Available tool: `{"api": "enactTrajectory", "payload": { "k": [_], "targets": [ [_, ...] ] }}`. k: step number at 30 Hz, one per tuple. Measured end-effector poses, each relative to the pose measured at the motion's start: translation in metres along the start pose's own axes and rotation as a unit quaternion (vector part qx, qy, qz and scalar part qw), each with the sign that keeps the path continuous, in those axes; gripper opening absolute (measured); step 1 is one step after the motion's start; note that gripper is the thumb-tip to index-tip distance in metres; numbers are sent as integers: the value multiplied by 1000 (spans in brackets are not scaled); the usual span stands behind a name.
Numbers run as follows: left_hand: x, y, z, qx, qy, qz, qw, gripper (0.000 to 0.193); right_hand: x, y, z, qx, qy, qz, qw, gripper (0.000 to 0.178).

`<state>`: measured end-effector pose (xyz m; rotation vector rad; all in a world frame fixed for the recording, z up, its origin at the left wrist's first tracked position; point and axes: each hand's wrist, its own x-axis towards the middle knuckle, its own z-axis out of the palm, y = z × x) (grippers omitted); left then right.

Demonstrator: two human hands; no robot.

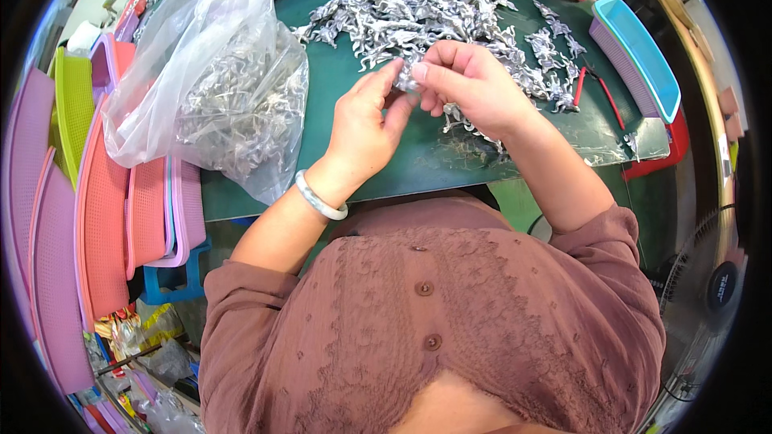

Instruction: The person sits at a green workbench and assembles small, silver, star-shaped metal pieces by hand. They pick up individual components from a pile on the table, connect them together, and place the finished assemblies into a clear plastic bag to their left.

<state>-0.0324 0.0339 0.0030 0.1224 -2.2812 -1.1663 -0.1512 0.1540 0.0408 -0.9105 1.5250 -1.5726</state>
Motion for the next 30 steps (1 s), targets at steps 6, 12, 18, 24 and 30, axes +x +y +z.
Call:
{"api": "enactTrajectory", "payload": {
  "k": [6,12,18,24,30],
  "targets": [
    [-8,1,-16,-502,-91,-294,808,27,2,6,-1,-62,40,-89,993,12],
    [-17,-1,-18,-606,-113,-282,735,31,0,13,-4,-19,13,-38,999,14],
    [-18,0,-14,-622,-139,-272,721,46,-1,15,-7,5,1,-13,1000,14],
    [-16,-4,-16,-658,-159,-306,669,66,-1,22,-8,38,6,-1,999,14],
    [-17,-5,-17,-659,-163,-316,663,72,-1,25,-9,37,8,0,999,14]
  ]
}}
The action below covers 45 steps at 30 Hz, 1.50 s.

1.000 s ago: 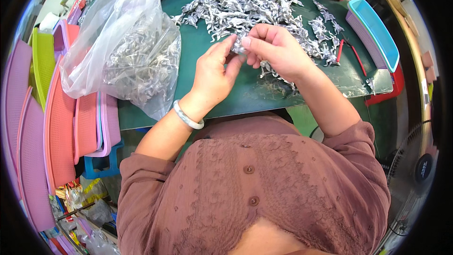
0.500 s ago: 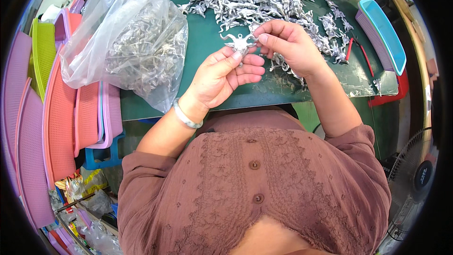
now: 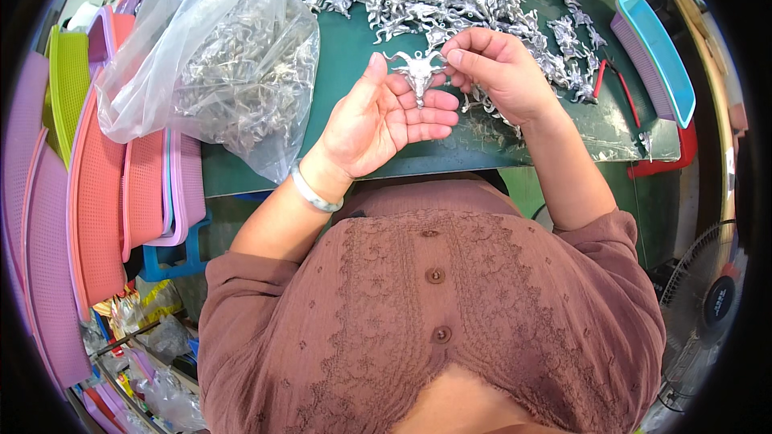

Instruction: The person sits at a green workbench and assembles small, silver, star-shaped metal pieces by hand. They pick up individual components from a pile on the table, connect them together, and place the finished assemblies into a clear plastic bag to their left.

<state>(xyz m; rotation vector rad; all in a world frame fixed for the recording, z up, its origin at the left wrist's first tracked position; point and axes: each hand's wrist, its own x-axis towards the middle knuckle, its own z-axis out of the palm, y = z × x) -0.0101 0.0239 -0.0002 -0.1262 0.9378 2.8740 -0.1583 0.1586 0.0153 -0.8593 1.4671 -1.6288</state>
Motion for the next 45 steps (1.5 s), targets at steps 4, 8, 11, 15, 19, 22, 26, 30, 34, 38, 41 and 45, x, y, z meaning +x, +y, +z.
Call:
{"api": "enactTrajectory", "payload": {
  "k": [4,8,11,15,19,22,26,30,34,38,41,45],
  "targets": [
    [0,0,1,-20,7,3,1000,75,0,-1,0,-2,3,-3,1000,14],
    [0,-1,3,-29,12,12,999,75,-2,-2,3,0,14,-22,1000,13],
    [0,-3,10,-41,36,31,998,76,-6,-1,9,-49,4,-85,995,10],
    [1,-2,4,-132,42,60,989,79,-12,-2,14,-299,-56,-312,900,10],
    [1,-2,7,-179,42,109,977,74,-15,-9,15,-345,-104,-355,863,15],
    [-2,0,3,-189,24,110,976,78,-18,-8,0,-356,-54,-324,875,13],
    [-2,0,-1,-194,-20,97,976,76,-19,0,-19,-418,30,-287,861,11],
    [-1,0,-6,-175,-31,87,980,72,-23,-2,-29,-510,15,-286,811,16],
    [0,-2,-19,-152,-37,70,985,62,-25,2,-28,-601,-1,-266,753,23],
    [1,-4,-23,-86,24,52,995,46,-23,3,-25,-632,24,-252,732,26],
    [-1,-5,-21,-58,63,47,995,41,-20,1,-28,-647,-11,-240,724,24],
    [-2,-5,-21,-38,72,41,996,38,-15,-9,-29,-658,-77,-166,730,19]
  ]
}}
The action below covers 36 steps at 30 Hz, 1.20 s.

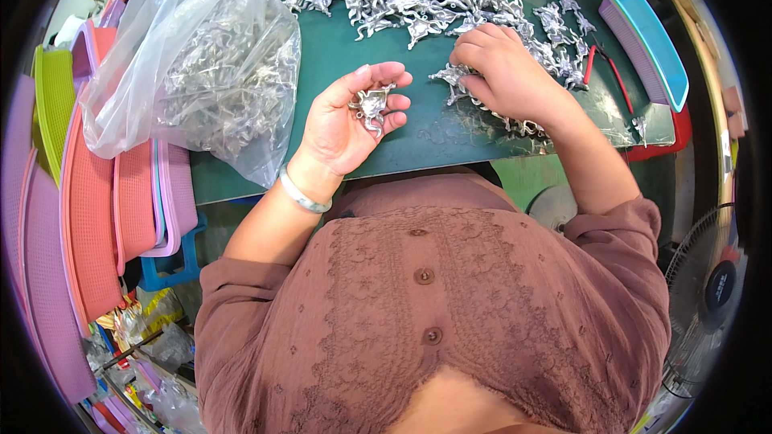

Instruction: The person sits at a green workbench and assembles small, silver, star-shaped metal pieces by hand. They pick up individual components from a pile on the table, connect them together, and place the finished assemblies into a clear plastic bag to their left.

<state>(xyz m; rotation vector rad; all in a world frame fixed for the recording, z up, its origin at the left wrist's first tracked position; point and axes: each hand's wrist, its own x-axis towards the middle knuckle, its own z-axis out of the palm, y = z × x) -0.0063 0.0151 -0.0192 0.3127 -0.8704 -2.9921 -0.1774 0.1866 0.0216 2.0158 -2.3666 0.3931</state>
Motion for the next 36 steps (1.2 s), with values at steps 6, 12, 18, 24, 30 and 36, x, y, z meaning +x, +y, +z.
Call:
{"api": "enactTrajectory", "payload": {
  "k": [6,12,18,24,30,36],
  "targets": [
    [0,-1,4,19,14,-6,1000,36,4,26,-10,89,54,-71,992,16],
    [2,-4,6,23,14,-19,999,35,-15,27,-27,37,-19,-90,995,22],
    [4,-4,11,38,18,-24,999,34,-21,-1,-18,-77,-18,-67,995,23],
    [2,-4,14,73,49,-26,996,33,-11,11,-13,4,23,-41,999,11],
    [6,-3,30,147,64,-43,986,35,9,11,-35,244,-54,11,968,15],
    [10,-1,39,183,57,-78,978,27,38,-1,-30,333,-112,-91,932,14]
  ]
}}
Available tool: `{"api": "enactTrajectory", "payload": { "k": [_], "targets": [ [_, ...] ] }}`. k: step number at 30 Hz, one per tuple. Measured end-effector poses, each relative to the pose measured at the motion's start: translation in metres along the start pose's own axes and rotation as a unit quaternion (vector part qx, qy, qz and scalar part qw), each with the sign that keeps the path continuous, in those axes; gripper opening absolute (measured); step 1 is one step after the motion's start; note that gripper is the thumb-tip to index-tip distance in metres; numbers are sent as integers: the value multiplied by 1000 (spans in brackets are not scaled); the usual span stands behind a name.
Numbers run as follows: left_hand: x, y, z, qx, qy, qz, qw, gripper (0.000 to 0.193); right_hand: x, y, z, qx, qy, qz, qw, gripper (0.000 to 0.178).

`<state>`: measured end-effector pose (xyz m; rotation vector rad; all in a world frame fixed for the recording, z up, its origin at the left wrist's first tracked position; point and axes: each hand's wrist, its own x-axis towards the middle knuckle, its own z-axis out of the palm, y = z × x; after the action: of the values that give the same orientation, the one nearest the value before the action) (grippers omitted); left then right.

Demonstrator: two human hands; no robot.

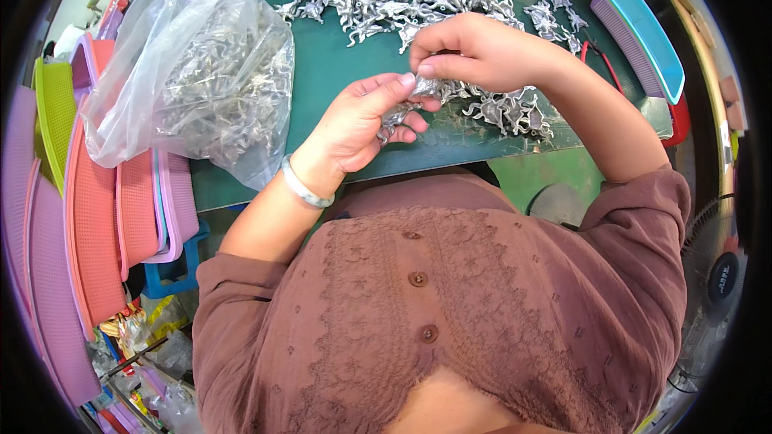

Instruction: The person sits at a green workbench and assembles small, silver, star-shaped metal pieces by hand. They pick up individual components from a pile on the table, connect them together, and place the finished assemblies into a clear plastic bag to their left.

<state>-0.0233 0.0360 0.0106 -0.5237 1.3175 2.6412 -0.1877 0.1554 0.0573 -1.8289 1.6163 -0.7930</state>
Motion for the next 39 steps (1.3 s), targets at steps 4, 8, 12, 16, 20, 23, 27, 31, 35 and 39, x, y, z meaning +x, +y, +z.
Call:
{"api": "enactTrajectory", "payload": {
  "k": [4,8,12,16,20,23,27,31,35,39],
  "targets": [
    [-1,-6,-3,-29,-1,15,999,20,10,3,12,120,62,50,990,18],
    [0,-14,-7,-83,-14,43,995,15,6,11,17,203,121,118,964,21],
    [2,-16,-11,-111,-25,68,991,14,-8,8,18,302,112,177,930,23],
    [2,-17,-9,-111,-5,64,992,15,-17,5,19,366,110,171,908,18],
    [2,-17,-6,-87,2,58,995,17,-19,9,21,370,123,166,906,17],
    [0,-14,-5,-70,-5,52,996,20,-21,12,23,370,129,174,903,17],
    [-2,-14,-6,-64,-18,48,997,25,-21,16,27,367,127,169,906,17],
    [-2,-12,-6,-76,-26,51,995,26,-21,17,30,389,143,165,895,17],
    [-2,-14,-8,-94,-28,46,994,30,-22,21,35,419,161,162,879,16],
    [-2,-15,-10,-132,-31,33,990,33,-22,18,36,420,172,162,877,16]
  ]
}}
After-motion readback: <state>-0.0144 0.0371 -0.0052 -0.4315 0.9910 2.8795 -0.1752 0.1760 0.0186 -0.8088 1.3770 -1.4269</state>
